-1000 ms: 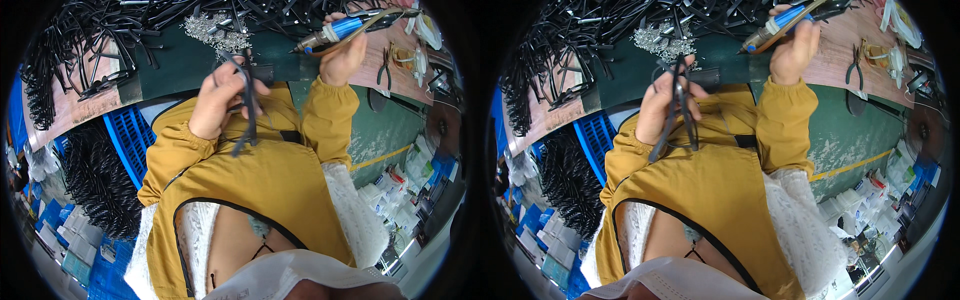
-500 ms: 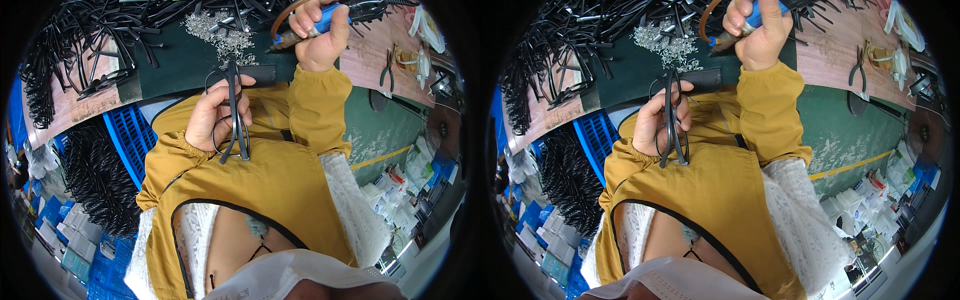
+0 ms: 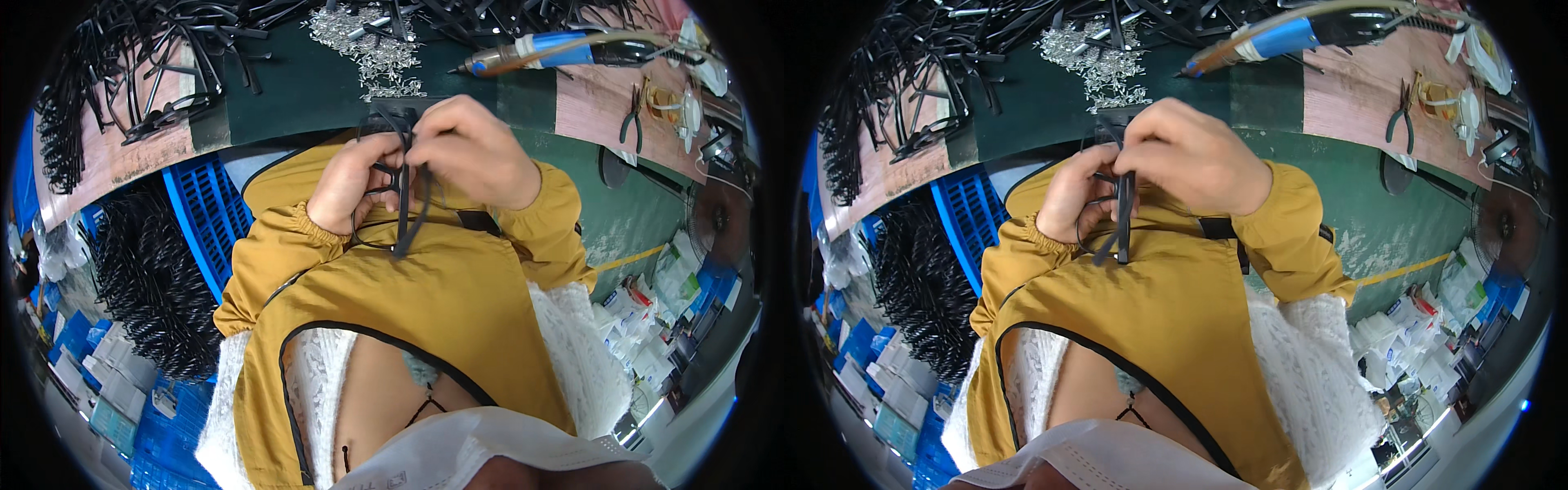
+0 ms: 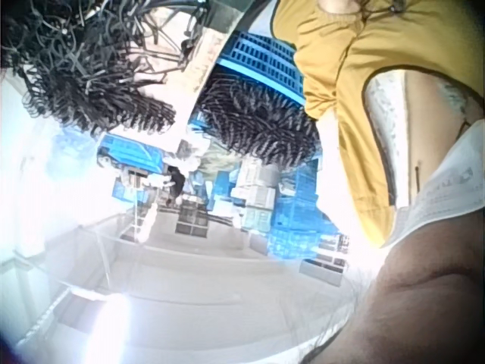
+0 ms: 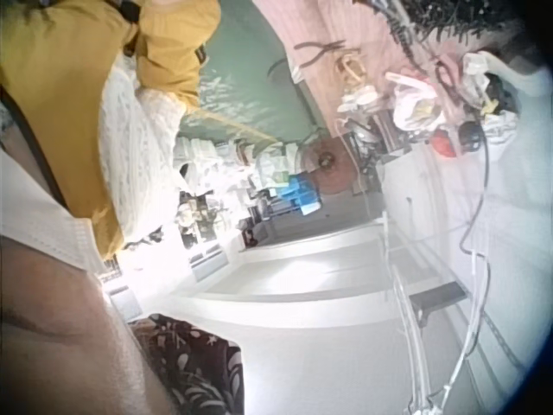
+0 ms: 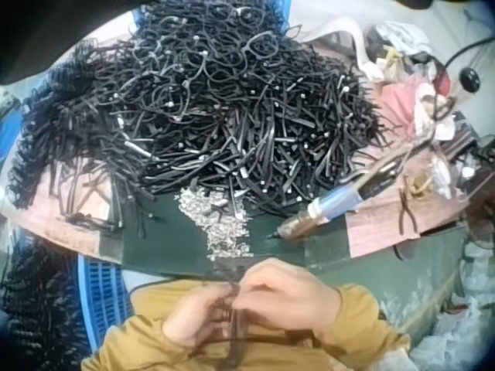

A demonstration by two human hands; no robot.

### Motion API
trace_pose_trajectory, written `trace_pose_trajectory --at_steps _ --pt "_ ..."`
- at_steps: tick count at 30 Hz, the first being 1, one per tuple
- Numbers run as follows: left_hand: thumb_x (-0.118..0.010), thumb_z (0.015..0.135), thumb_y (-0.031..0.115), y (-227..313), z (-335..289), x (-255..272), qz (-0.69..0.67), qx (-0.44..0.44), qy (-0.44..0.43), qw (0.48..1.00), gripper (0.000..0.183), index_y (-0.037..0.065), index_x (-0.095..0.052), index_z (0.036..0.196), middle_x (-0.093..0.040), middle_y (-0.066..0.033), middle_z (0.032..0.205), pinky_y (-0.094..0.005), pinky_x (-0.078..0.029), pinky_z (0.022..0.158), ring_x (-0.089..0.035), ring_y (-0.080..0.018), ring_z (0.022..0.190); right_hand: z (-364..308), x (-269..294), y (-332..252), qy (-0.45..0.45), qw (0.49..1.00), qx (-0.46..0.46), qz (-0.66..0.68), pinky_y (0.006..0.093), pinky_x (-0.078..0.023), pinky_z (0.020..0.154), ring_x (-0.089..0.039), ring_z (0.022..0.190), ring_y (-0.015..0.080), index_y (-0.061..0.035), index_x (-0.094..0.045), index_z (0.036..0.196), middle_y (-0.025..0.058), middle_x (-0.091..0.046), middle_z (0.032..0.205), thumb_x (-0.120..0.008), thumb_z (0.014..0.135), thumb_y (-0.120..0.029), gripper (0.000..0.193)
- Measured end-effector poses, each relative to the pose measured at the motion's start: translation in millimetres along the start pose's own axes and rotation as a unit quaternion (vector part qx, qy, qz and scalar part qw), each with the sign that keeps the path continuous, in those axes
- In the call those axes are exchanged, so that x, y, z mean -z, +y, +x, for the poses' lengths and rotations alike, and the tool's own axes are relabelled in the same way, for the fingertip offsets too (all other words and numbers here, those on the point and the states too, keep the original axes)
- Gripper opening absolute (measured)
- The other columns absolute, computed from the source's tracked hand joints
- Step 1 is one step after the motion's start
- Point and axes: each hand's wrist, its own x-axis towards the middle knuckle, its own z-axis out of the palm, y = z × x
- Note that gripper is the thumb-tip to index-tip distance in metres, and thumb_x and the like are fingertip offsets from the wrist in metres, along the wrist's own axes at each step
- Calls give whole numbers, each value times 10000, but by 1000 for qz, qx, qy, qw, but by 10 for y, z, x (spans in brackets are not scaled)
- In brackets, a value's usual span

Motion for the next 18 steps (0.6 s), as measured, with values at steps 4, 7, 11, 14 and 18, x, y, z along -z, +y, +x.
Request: trace_pose_trajectory --at_steps 4,7,11,14,18 --pt "-512 1052 221 -33 -27 4 -24 -25 -76 997 331 -4 -684 1223 -649 -46 763 -237 -427 494 -615 -120 582 107 3 148 95 986 -127 44 298 -543 710 -650 799 197 14 -658 1019 104 -589 961 -691 873 42 152" --pt "-522 1046 204 -41 -12 -3 -10 -47 -77 996 300 -8 -687 1178 -649 -59 750 -232 -421 486 -605 -115 567 132 -99 205 80 988 -131 15 280 -528 663 -646 774 177 48 -659 924 98 -654 901 -741 859 24 108" --pt "-485 1015 173 -35 16 -27 21 -56 -59 996 297 -25 -633 1180 -648 -103 734 -228 -390 461 -669 -188 581 118 -189 251 126 980 -146 55 274 -505 630 -629 729 185 54 -671 858 99 -660 854 -752 845 17 90" --pt "-489 1007 155 -26 16 -45 26 -44 -43 998 275 -19 -631 1165 -645 -104 733 -223 -372 455 -664 -189 566 104 -204 298 107 987 -118 -24 317 -486 572 -603 641 229 46 -686 891 115 -601 792 -720 855 13 60" --pt "-490 1013 158 -13 22 -44 36 -47 -59 996 286 -8 -630 1198 -645 -94 739 -216 -371 459 -668 -186 574 76 -284 334 154 981 -121 16 318 -479 562 -598 638 216 41 -693 907 107 -602 787 -736 839 -4 93"
